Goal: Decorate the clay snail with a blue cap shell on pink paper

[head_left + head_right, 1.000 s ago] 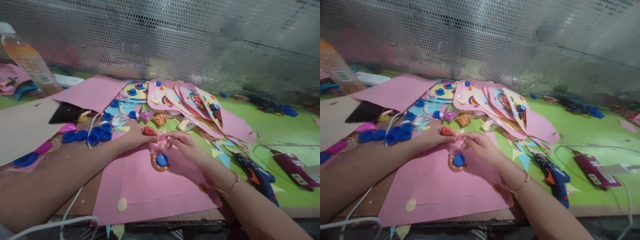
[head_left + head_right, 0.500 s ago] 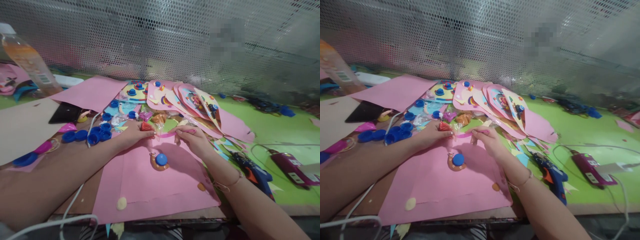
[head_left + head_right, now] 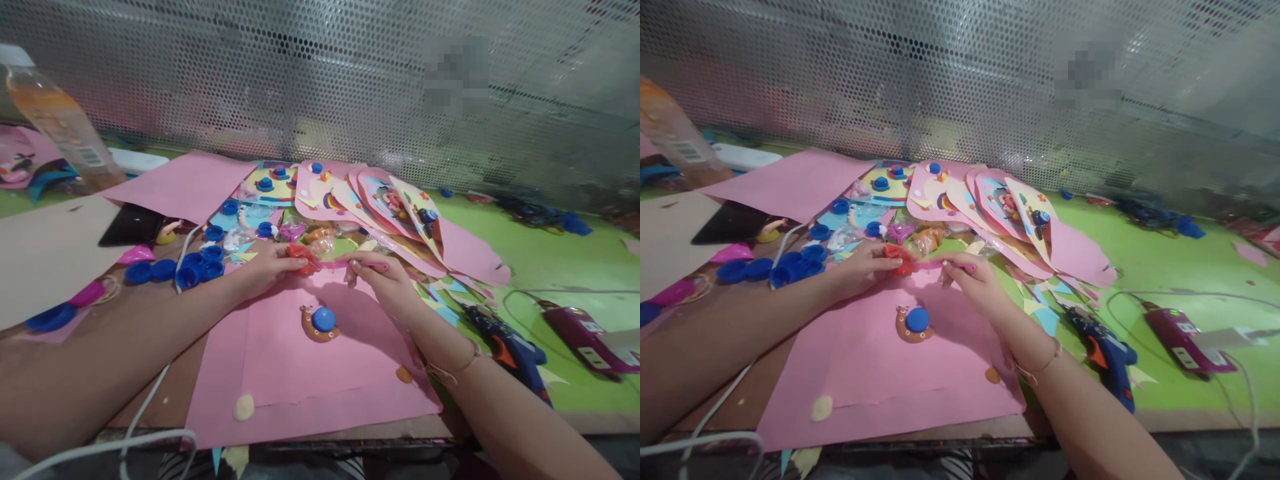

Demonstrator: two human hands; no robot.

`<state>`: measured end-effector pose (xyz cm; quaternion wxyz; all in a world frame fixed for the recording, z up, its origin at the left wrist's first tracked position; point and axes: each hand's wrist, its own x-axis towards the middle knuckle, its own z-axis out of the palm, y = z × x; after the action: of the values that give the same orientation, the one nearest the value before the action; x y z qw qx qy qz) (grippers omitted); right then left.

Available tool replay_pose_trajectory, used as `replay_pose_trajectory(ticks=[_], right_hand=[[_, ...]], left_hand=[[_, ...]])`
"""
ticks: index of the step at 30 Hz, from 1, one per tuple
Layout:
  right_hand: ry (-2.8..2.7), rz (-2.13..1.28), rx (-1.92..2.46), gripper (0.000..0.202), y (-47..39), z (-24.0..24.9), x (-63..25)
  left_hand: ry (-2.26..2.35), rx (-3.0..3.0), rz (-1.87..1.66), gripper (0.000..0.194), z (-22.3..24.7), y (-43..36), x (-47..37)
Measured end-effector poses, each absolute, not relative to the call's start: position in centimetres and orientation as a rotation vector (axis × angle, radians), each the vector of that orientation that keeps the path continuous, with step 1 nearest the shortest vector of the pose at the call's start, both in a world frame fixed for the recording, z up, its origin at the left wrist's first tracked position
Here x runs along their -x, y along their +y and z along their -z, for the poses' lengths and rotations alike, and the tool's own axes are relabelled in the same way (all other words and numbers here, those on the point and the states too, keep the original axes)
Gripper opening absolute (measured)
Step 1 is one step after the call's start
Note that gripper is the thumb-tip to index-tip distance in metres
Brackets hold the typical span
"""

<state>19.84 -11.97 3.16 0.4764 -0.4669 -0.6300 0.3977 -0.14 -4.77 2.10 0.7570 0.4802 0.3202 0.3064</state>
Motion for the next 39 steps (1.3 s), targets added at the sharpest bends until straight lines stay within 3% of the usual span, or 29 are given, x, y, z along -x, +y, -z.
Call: replay_pose_trajectory(ticks=[11, 33, 39], right_hand=[[-1.52, -0.821, 1.112, 0.018, -12.0, -3.0, -20.2], [-1.488, -1.06, 1.199, 0.014, -11.9, -3.0, -19.3], [-1.352, -0.98, 1.113, 0.013, -11.7, -3.2, -20.3]], left_hand=[[0.758, -1.008, -0.66, 0.007, -2.2, -4.8, -0.1], [0.71, -1.184, -0.626, 0.01, -2.1, -5.2, 0.4], [0.721, -1.081, -0.661, 0.013, -1.8, -4.9, 0.2]])
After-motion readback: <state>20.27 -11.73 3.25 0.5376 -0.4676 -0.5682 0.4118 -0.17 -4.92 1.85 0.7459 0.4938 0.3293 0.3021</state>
